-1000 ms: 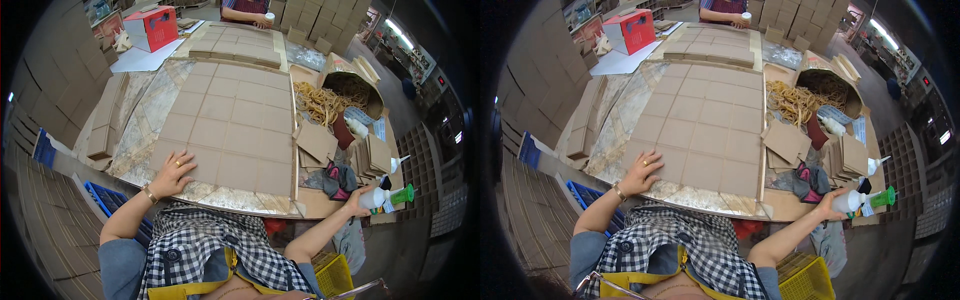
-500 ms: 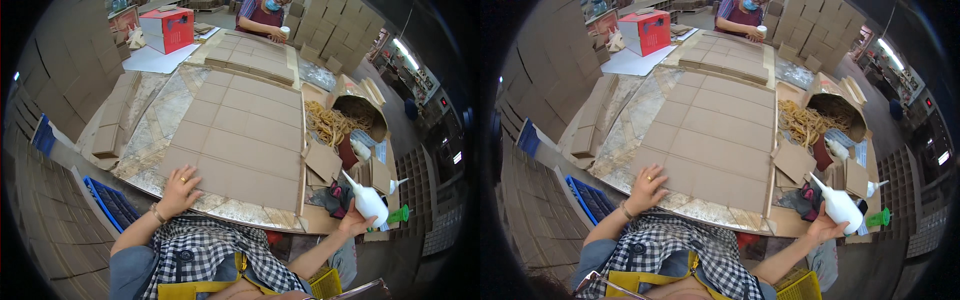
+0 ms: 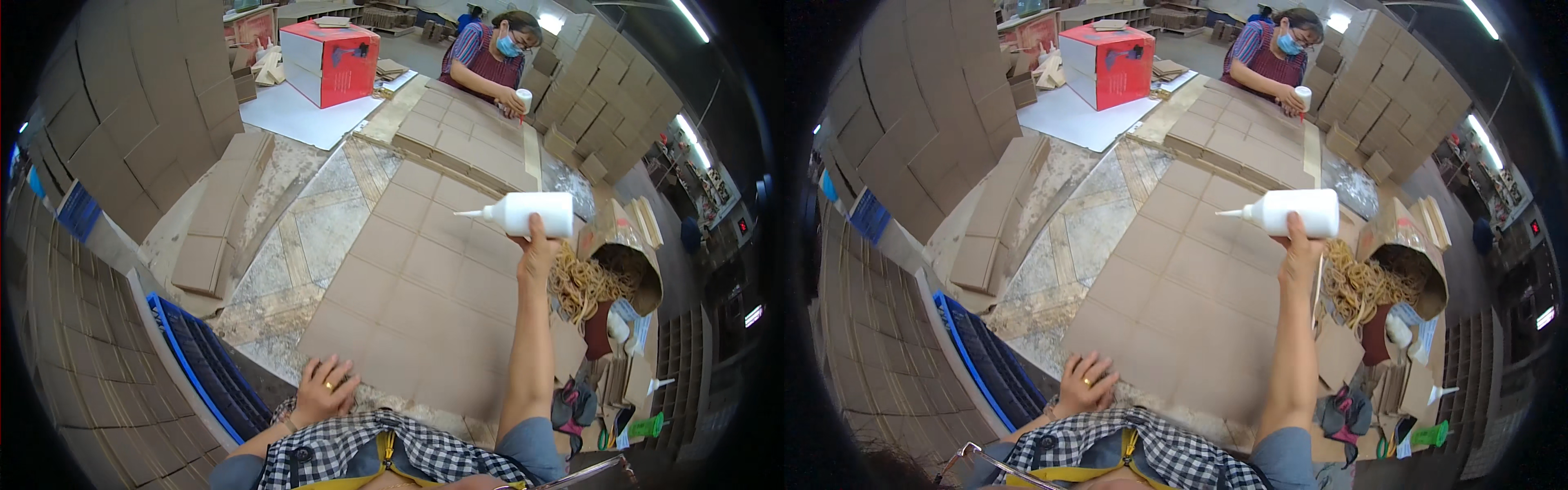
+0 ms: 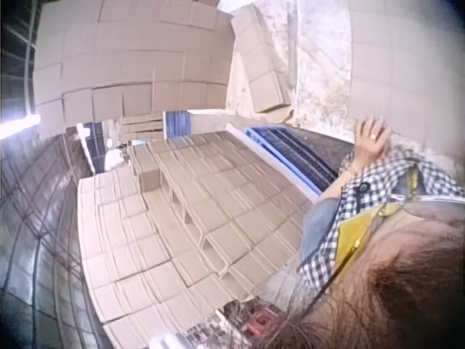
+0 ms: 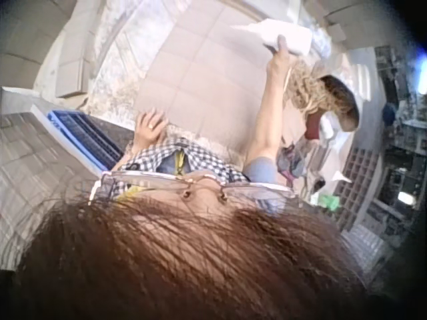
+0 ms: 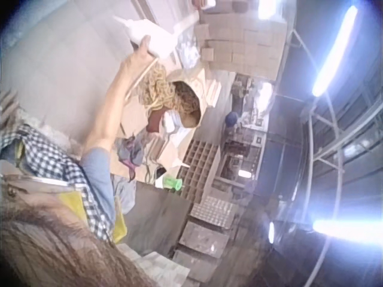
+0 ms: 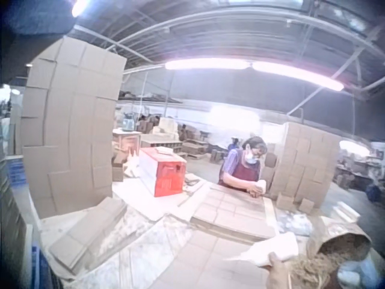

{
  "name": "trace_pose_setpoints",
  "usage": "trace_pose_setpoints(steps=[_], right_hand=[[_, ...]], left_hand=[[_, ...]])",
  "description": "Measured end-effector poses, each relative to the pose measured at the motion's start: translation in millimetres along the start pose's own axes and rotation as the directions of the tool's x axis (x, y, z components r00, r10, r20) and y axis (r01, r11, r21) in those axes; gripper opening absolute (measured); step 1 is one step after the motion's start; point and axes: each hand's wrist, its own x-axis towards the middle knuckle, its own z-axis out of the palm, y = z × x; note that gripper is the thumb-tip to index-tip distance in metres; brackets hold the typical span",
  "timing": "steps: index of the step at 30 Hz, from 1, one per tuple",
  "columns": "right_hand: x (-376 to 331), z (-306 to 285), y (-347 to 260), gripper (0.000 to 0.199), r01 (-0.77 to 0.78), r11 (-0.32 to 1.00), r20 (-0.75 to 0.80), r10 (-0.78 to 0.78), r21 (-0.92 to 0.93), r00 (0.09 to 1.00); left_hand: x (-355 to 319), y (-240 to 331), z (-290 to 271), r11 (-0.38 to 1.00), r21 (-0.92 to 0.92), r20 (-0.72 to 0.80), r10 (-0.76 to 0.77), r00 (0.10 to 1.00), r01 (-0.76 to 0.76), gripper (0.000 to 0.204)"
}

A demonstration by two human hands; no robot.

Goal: Assembling small cardboard gift boxes by folding pre-cut sheets, applying glue, and securing them with rubber bands.

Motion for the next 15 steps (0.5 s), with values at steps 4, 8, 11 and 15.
trace_pose_setpoints(steps=[4, 8, 11, 15], right_hand=[[52, 39, 50, 0.046, 0.033, 0.998, 0.026, -0.032, -0.057, 0.999], [96, 71, 97, 0.044, 0.061, 0.996, 0.062, -0.057, -0.066, 0.996], [117, 95, 121, 0.045, 0.097, 0.994, 0.067, -0.094, -0.052, 0.993], [137, 124, 151, 0.047, 0.109, 0.994, 0.132, -0.107, -0.006, 0.985]], left_hand=[[-4, -3, 8, 0.997, 0.083, 0.014, 0.004, 1.0, -0.005, 0.024], [-1, 6, -8, 0.992, 0.09, 0.175, -0.102, 0.979, 0.088, 0.026], [-9, 2, -1, 0.995, 0.052, 0.22, -0.093, 0.971, 0.083, 0.033], [-18, 10, -7, 0.983, 0.066, 0.382, -0.186, 0.905, 0.174, 0.036]])
